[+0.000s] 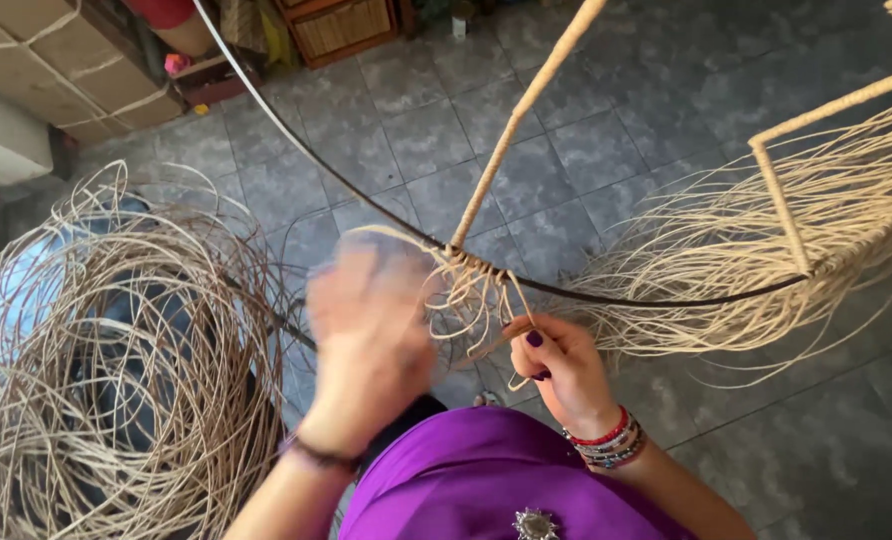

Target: Weaving and knotting natural fiber strands onto a circular frame to create a decorative item.

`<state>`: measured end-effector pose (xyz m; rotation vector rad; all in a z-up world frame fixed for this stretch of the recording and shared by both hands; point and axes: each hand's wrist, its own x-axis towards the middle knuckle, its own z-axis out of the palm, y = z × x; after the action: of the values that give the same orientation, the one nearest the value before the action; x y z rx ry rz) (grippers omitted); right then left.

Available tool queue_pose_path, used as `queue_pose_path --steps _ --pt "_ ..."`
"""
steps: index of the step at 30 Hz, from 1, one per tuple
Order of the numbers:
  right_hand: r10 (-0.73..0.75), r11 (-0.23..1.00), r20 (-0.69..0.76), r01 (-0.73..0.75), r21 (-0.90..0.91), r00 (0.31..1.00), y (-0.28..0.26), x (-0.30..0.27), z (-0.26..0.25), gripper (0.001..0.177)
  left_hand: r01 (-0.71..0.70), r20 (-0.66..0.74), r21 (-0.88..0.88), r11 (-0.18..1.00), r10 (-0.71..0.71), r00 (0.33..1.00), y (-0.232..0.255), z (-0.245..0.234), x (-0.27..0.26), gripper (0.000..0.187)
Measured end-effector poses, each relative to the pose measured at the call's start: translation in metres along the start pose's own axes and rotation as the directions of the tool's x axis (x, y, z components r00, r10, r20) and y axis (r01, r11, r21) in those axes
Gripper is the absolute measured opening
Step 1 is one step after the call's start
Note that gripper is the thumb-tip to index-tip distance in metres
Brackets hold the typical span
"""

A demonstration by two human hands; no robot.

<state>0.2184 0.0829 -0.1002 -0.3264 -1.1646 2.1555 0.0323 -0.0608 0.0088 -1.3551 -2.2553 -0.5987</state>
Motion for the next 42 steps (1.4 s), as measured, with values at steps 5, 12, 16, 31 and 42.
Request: queue_pose_path --steps 5,12,16,31,42 --pt "-0.083 0.992 0.009 0.083 -0.094 0.997 -0.003 0.002 0.009 0.029 -0.407 -0.118 -0.245 0.88 0.39 0.913 0.007 0.06 0.009 0.017" --pt "-0.097 0.989 -0.081 0.087 -0.118 0.992 0.008 0.0 0.0 0.023 -0.54 -0.23 -0.472 0.697 0.494 0.838 0.032 0.059 0.01 0.031" --pt "-0.14 0.99 -0.117 0.137 -0.039 0.983 -0.012 0.003 0.026 0.015 -0.151 -0.08 -0.921 0.359 0.206 0.975 0.063 0.058 0.03 0.038" --pt "-0.243 0.919 -0.065 0.208 -0.334 0.968 -0.008 -0.003 0.022 0.031 0.242 0.553 -0.65 -0.72 -0.229 0.801 0.113 0.063 0.117 0.046" --pt "-0.202 0.745 -0.045 0.124 -0.655 0.978 0.017 -0.011 0.004 0.028 0.021 0.365 -0.821 -0.571 -0.496 0.788 0.101 0.105 0.139 0.046"
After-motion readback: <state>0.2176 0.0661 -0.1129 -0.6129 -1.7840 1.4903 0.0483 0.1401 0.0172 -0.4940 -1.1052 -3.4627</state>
